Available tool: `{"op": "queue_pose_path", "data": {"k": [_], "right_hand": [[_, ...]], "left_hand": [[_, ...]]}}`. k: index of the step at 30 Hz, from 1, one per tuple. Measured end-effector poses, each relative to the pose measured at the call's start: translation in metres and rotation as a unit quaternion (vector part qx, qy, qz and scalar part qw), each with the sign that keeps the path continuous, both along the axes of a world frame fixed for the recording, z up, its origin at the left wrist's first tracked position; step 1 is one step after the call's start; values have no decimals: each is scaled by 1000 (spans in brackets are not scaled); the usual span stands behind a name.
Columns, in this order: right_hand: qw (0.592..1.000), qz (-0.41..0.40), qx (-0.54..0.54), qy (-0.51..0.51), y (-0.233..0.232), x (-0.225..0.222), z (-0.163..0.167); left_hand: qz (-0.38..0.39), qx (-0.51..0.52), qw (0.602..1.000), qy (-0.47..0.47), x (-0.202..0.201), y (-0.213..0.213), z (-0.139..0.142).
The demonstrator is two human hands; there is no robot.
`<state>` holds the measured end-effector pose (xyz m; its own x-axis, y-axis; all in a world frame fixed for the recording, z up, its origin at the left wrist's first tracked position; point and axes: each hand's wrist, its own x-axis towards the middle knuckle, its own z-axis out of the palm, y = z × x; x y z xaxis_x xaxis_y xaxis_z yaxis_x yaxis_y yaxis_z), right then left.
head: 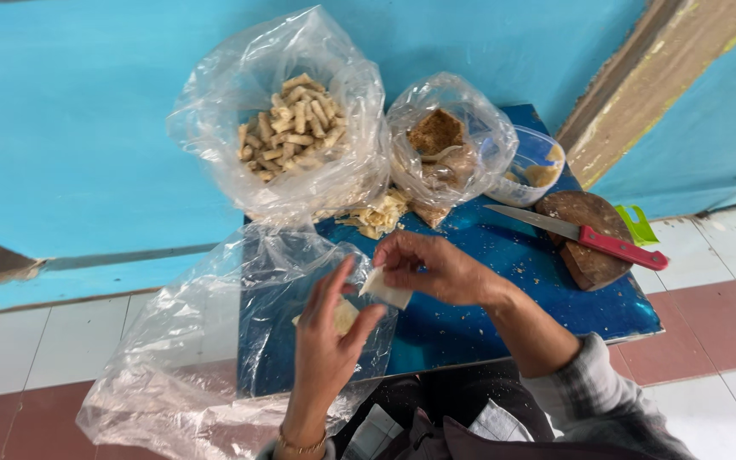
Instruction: The person sits at a small blue table and folds filled pastry wrappers. They take a piece of thin dough wrapper, spoon brown filling from a plastic bag onto it, fold the wrapper over into a triangle, press the edges closed, and set the folded pastry on a plastic sheet, repeating the cycle.
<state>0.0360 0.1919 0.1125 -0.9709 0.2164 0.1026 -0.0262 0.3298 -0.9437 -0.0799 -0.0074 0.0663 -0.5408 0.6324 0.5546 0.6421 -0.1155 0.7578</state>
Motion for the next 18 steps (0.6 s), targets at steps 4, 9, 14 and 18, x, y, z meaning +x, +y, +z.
{"op": "queue_pose_path", "data": {"k": [4, 9, 14, 18], "right_hand": [[993, -53, 100, 35, -26, 12, 11], [935, -215, 251, 129, -22, 39, 8], [981, -180, 22, 66, -19, 32, 4], [966, -159, 196, 61, -39, 16, -11]], "left_hand": [[-46, -4, 997, -68, 3, 13, 9], [-10, 41, 978, -206, 3, 5, 1], [-18, -9, 983, -183, 10, 25, -11], [-9, -6, 993, -114, 24, 33, -16]]}}
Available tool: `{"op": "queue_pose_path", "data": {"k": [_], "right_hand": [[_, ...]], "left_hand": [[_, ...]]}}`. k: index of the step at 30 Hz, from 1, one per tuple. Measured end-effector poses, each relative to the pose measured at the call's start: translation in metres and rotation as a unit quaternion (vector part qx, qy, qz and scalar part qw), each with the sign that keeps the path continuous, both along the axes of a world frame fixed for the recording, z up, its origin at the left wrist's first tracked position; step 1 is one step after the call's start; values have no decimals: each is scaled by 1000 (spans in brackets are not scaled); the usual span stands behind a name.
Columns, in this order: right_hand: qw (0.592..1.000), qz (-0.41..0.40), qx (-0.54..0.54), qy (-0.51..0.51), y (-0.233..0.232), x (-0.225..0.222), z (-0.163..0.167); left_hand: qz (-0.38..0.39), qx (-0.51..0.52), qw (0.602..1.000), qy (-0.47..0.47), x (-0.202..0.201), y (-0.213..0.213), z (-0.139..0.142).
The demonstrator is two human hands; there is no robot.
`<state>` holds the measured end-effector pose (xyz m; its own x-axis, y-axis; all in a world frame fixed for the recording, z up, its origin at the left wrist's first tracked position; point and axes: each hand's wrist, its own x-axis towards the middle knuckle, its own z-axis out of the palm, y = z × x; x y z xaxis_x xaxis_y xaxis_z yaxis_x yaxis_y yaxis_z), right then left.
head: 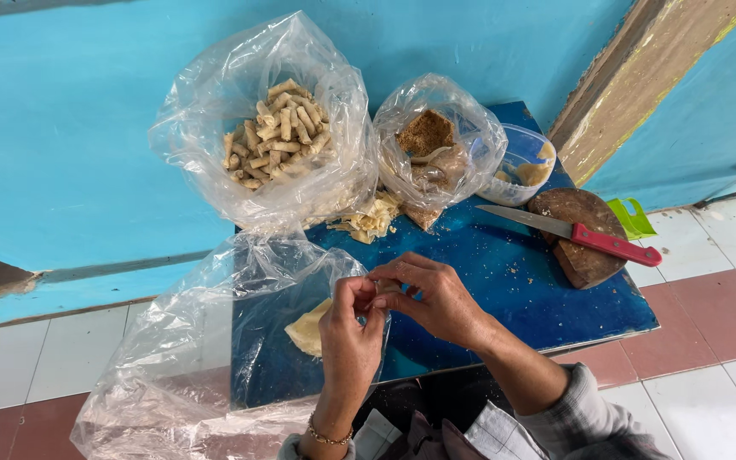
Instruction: The person sits at a small blue table and folds filled pastry wrappers. They take a piece of thin dough wrapper, spoon brown filling from a plastic bag onto it, fold the wrapper over into a triangle, press the edges closed, and set the folded pastry on a plastic sheet, repeating the cycle.
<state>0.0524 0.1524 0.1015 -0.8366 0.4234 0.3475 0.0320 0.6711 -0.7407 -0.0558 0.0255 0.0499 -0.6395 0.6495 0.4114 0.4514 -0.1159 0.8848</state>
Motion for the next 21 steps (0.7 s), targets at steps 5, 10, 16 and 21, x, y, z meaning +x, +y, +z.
{"op": "queue_pose_path", "data": {"k": [5, 10, 16, 21], "right_hand": [[999, -39, 2, -4, 52, -31, -21], [962, -57, 222, -151, 125, -98, -44], [947, -125, 292, -49, 126, -113, -58], [901, -147, 408, -23, 105, -89, -36]], "left_hand": [[-12, 25, 1000, 14, -10, -19, -4], [88, 26, 994, 52, -33, -64, -3], [139, -24, 989, 46, -34, -92, -6], [164, -63, 977, 118, -34, -97, -14]]}}
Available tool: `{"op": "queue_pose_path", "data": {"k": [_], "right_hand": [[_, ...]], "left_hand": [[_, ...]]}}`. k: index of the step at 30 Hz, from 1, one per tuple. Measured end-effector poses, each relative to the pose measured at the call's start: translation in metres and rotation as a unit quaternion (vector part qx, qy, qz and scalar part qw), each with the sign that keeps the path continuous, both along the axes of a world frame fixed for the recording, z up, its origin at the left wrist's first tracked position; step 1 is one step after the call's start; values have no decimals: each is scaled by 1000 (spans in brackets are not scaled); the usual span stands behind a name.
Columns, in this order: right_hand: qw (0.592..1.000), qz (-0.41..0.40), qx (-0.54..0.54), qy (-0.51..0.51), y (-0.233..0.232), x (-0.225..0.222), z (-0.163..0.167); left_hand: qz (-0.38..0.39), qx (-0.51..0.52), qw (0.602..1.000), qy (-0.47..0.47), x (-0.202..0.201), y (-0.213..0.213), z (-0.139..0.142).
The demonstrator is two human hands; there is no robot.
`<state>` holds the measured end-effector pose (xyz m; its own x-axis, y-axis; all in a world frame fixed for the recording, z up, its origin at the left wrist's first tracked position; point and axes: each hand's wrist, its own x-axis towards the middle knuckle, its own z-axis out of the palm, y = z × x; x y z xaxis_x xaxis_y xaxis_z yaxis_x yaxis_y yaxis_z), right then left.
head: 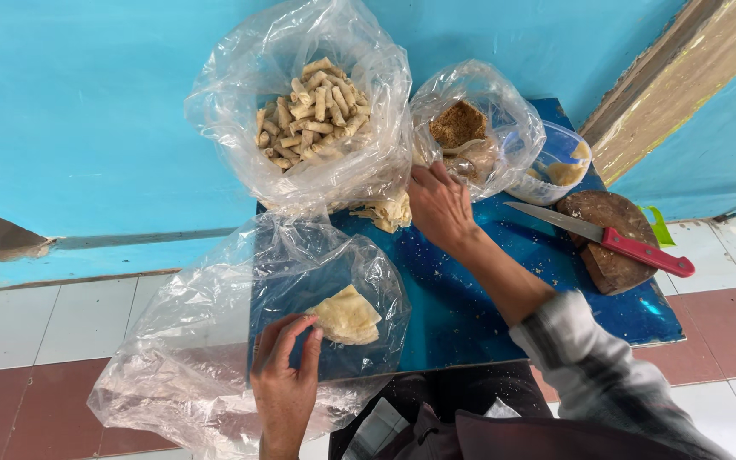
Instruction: The person sits at a small blue table and folds filled pastry wrappers. They take a piece of thin dough wrapper, spoon brown filling from a plastic bag onto it, fold the wrapper over into a triangle, press the edges closed, and set the folded pastry on a plastic sheet, repeating the cycle.
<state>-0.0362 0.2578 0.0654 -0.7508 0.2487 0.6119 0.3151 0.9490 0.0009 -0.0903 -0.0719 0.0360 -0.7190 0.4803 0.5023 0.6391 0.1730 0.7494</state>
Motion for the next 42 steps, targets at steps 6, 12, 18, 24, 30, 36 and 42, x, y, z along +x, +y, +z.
{"op": "queue_pose_path", "data": {"k": [6, 12, 18, 24, 30, 36, 42], "right_hand": [[977, 168, -119, 57, -67, 20, -1], [990, 20, -139, -11, -15, -17, 2], [997, 52, -29, -44, 10, -13, -15], [995, 79, -52, 42, 27, -17, -21], [963, 66, -258, 42, 38, -21, -25], [946, 118, -301, -35, -5, 15, -4], [840, 302, -449, -39, -87, 29, 33]], "left_hand": [[-20, -23, 999, 19, 2, 7, -10], [6, -64, 996, 61, 4, 13, -10], [-23, -152, 984, 94, -11, 33, -2], [-95, -150, 977, 119, -11, 38, 8], [-97, -126, 983, 90, -20, 46, 3], [-109, 64, 988, -89, -42, 41, -11], [-166, 115, 946, -255, -49, 48, -3]]}}
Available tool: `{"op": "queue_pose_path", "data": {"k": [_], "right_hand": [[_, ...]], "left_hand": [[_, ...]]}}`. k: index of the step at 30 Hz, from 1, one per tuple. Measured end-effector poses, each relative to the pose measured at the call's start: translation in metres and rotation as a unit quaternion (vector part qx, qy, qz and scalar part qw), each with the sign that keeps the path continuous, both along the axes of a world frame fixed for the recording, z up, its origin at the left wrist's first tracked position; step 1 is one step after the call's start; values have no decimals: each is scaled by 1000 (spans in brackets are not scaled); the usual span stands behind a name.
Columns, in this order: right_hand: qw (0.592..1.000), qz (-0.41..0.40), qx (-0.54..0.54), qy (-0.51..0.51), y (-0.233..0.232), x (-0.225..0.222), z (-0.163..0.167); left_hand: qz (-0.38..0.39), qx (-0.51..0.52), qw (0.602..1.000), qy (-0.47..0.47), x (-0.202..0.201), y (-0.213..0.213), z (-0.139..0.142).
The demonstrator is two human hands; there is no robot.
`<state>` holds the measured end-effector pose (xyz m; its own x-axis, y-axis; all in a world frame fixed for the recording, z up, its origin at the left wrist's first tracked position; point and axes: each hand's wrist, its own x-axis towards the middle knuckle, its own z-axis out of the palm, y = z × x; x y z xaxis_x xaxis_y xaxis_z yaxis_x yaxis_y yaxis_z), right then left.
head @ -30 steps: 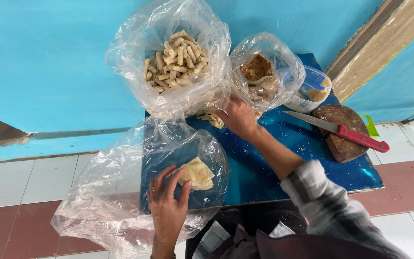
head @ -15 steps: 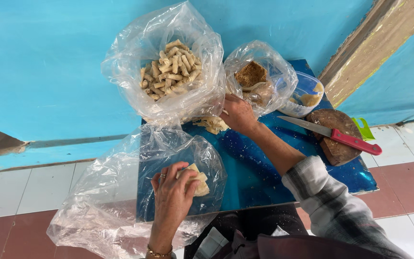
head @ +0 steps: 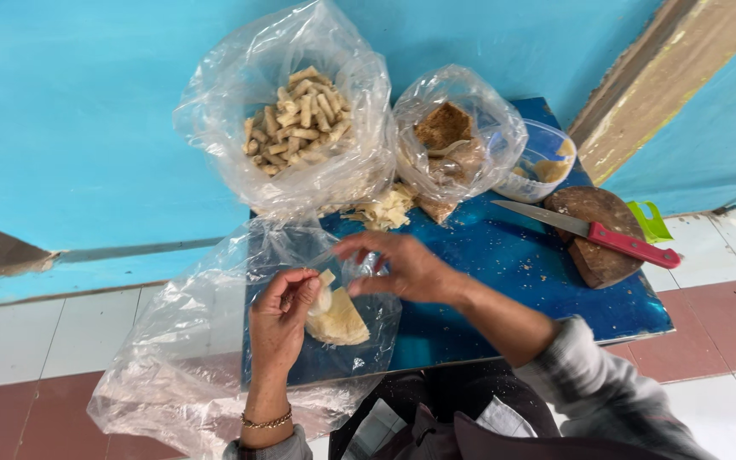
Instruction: The person sits at a small blue table and folds filled pastry wrappers. They take a piece of thin dough wrapper, spoon brown filling from a plastic bag onto it, fold the wrapper over into a triangle, press the edges closed, and set the folded pastry on a plastic sheet, repeating the cycle.
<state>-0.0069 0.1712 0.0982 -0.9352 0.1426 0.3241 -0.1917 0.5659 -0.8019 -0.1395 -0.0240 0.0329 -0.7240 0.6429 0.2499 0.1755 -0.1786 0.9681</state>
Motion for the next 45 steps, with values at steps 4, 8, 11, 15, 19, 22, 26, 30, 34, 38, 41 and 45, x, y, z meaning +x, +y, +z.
{"op": "queue_pose_path", "data": {"k": [4, 8, 11, 15, 19, 22, 26, 30, 34, 38, 41, 45], "right_hand": [[999, -5, -53, -7, -11, 3, 8], [986, -103, -128, -21, -4, 43, -1], [986, -120, -115, 13, 10, 84, -8], [971, -189, -137, -46, 24, 124, -18], [956, -264, -95, -80, 39, 134, -26], [961, -275, 15, -25, 44, 140, -30], [952, -236, 194, 11, 30, 153, -39], [945, -253, 202, -35, 9, 167, -48], [936, -259, 236, -37, -1, 173, -48], [918, -303, 254, -33, 42, 182, -26], [830, -390, 367, -155, 124, 175, 2], [790, -302, 441, -300, 208, 134, 20]], "left_hand": [[-86, -30, 996, -4, 10, 23, 21], [-171, -69, 983, -8, 41, 25, 43], [-171, -102, 978, 69, 62, 32, 52], [-202, -135, 957, 156, 81, 60, 50], [-121, -121, 915, 365, 98, 95, 38], [-71, -103, 880, 458, 109, 95, 25], [-87, -142, 831, 531, 123, 78, 5], [-104, -151, 828, 529, 131, 61, -10], [-110, -144, 818, 545, 127, 52, -14], [-123, -111, 824, 542, 121, 48, -14], [-122, -110, 834, 527, 120, 45, -14], [-123, -111, 850, 500, 123, 45, -15]]}}
